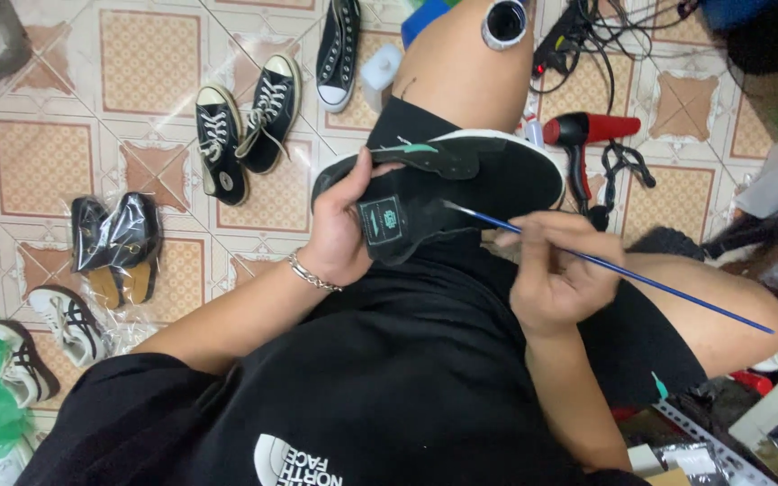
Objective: A person uses a fine-tipped paintbrush to carefully apply paint to the small details and logo of a black sneaker.
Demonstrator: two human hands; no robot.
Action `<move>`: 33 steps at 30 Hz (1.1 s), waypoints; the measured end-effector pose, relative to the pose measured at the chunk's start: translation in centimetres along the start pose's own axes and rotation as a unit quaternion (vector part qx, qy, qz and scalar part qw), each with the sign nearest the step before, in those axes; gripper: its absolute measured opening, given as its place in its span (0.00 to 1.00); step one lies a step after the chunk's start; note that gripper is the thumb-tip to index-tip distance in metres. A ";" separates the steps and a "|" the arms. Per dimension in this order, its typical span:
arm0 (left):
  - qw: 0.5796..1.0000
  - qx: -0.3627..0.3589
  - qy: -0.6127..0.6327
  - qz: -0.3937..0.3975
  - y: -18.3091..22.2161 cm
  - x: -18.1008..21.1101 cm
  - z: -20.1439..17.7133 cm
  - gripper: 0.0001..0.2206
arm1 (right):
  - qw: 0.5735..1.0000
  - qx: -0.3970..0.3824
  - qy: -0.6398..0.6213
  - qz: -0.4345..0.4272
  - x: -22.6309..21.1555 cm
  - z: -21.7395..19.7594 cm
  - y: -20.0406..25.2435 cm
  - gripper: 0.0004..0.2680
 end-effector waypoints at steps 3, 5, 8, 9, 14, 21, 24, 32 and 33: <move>1.000 0.012 -0.002 -0.003 0.0 -0.2 0.3 0.30 | 0.996 0.033 -0.065 0.041 2.3 -2.5 1.1 0.08; 1.000 0.002 -0.012 -0.029 1.4 0.8 1.8 0.30 | 0.989 0.063 -0.098 0.093 4.1 -5.0 2.4 0.08; 0.998 0.015 -0.032 -0.058 3.1 1.3 2.7 0.29 | 0.976 0.100 -0.114 0.155 6.7 -8.9 2.9 0.08; 0.996 0.038 -0.043 -0.064 3.8 1.2 2.6 0.29 | 0.975 0.113 -0.094 0.166 7.5 -10.3 3.1 0.10; 0.992 -0.057 -0.099 -0.051 5.3 1.1 1.0 0.29 | 0.973 0.130 -0.080 0.170 12.2 -14.8 4.1 0.08; 0.968 -0.096 -0.168 -0.158 5.0 4.6 -0.5 0.33 | 0.966 0.139 -0.038 0.217 14.6 -17.0 3.8 0.06; 0.874 -0.130 -0.427 -0.195 4.8 10.3 0.5 0.26 | 0.960 0.166 -0.026 0.225 14.4 -16.9 2.7 0.06; 0.787 -0.255 -0.534 -0.175 -1.1 20.4 0.9 0.40 | 0.960 0.145 -0.018 0.238 22.6 -24.7 2.1 0.08; 0.805 -0.225 -0.524 -0.164 -2.1 21.5 1.2 0.38 | 0.962 0.129 -0.028 0.241 22.8 -25.0 1.9 0.09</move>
Point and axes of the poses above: each hand's wrist, its own y-axis away from the middle knuckle, its own z-axis out of the palm, x = y × z, the point moved 2 cm from there along -y, towards the middle knuckle, and after that the axes turned 5 degrees about y, right-handed, at the moved point
